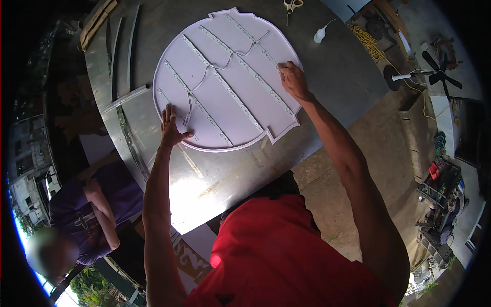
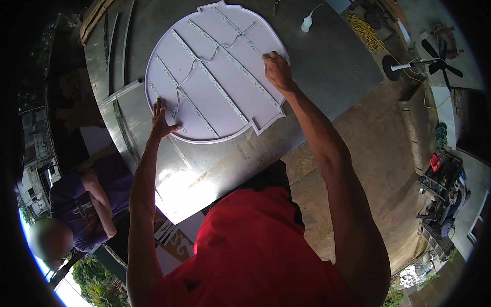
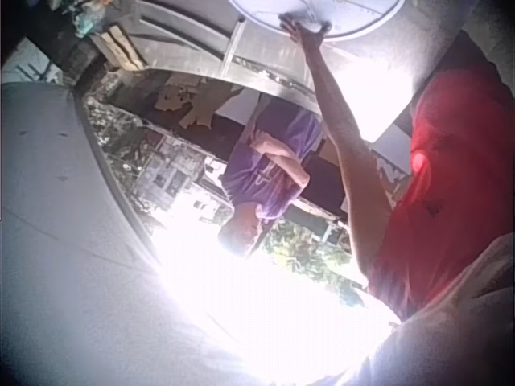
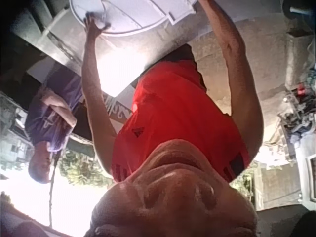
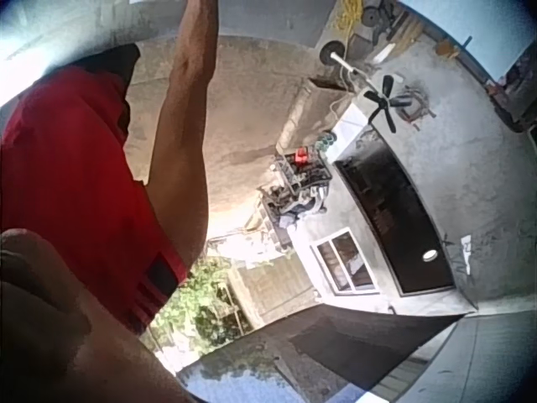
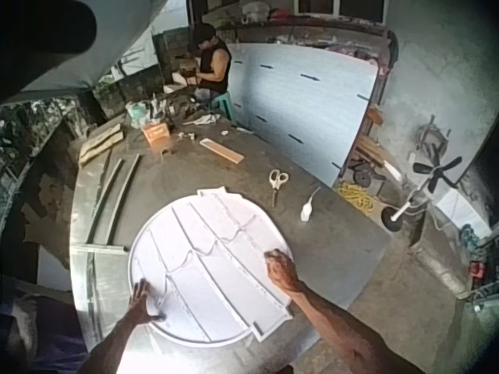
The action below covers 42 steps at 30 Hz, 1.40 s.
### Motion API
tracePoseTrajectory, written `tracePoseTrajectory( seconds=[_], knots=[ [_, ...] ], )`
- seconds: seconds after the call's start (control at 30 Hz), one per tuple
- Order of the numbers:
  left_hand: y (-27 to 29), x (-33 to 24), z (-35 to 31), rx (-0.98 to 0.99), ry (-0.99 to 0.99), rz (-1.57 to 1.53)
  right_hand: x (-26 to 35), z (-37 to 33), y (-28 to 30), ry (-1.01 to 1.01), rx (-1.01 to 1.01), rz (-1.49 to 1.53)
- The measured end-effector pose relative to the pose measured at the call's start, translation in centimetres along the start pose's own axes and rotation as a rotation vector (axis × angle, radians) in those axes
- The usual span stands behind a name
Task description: The person arranges LED strips on a white circular base, using metal bars as guides. They use scissors to cut the LED strips to size and then place them onto the fixture. The person also handles a roll of tape and adjusts the position of the metal bars.
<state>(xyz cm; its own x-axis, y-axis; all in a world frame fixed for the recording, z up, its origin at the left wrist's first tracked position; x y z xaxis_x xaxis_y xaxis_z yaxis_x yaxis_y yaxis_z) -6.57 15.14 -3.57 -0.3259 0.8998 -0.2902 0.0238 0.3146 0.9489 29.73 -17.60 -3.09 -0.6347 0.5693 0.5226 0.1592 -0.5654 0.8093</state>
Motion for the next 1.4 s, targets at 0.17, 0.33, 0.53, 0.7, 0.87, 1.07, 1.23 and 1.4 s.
tracePoseTrajectory(
  seconds=[0.17, 0.33, 0.53, 0.7, 0.87, 1.07, 1.23, 1.4],
  knots=[
    [0.1, 0.0, -0.2, 0.014, 0.005, 0.0, 0.6, -0.9, 0.2, -0.03, -0.084, 0.003],
    [0.0, 0.0, 0.0, 0.028, 0.008, 0.0, 1.3, -1.7, 0.0, -0.09, -0.124, -0.085],
    [-0.4, 0.5, -0.2, 0.001, -0.012, -0.002, 1.1, -1.5, -1.1, -0.275, -0.121, -0.135],
    [0.1, -0.2, -0.2, 0.01, 0.007, -0.026, 1.1, -1.4, -0.9, -0.326, -0.164, -0.153],
    [0.4, -0.4, -0.1, 0.029, 0.04, 0.001, 1.5, -1.4, -0.1, -0.333, -0.118, -0.073],
    [-0.5, 0.4, 0.1, -0.026, -0.047, 0.012, 0.6, -0.3, 0.9, -0.235, 0.068, -0.014],
    [-0.2, 0.4, 0.0, -0.073, -0.111, 0.013, -0.2, 2.2, 0.9, -0.233, 0.254, 0.006],
    [-0.3, 0.6, 0.0, -0.084, -0.126, 0.018, -0.9, 3.3, 1.1, -0.212, 0.354, 0.058]
  ],
)
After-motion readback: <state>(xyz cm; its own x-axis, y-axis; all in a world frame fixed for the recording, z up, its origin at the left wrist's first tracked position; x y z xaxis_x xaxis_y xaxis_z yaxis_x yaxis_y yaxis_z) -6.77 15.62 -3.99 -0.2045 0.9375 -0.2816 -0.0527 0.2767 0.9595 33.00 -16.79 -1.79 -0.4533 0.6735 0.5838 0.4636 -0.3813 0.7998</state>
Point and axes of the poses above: each hand's wrist, its own z-axis towards the middle knuckle, its own y-axis out of the back of the hand, x = y × z, the point moved 3 cm from there along z, towards the middle knuckle, and after that the axes turned 12 degrees about -y, right-handed, at the moved point
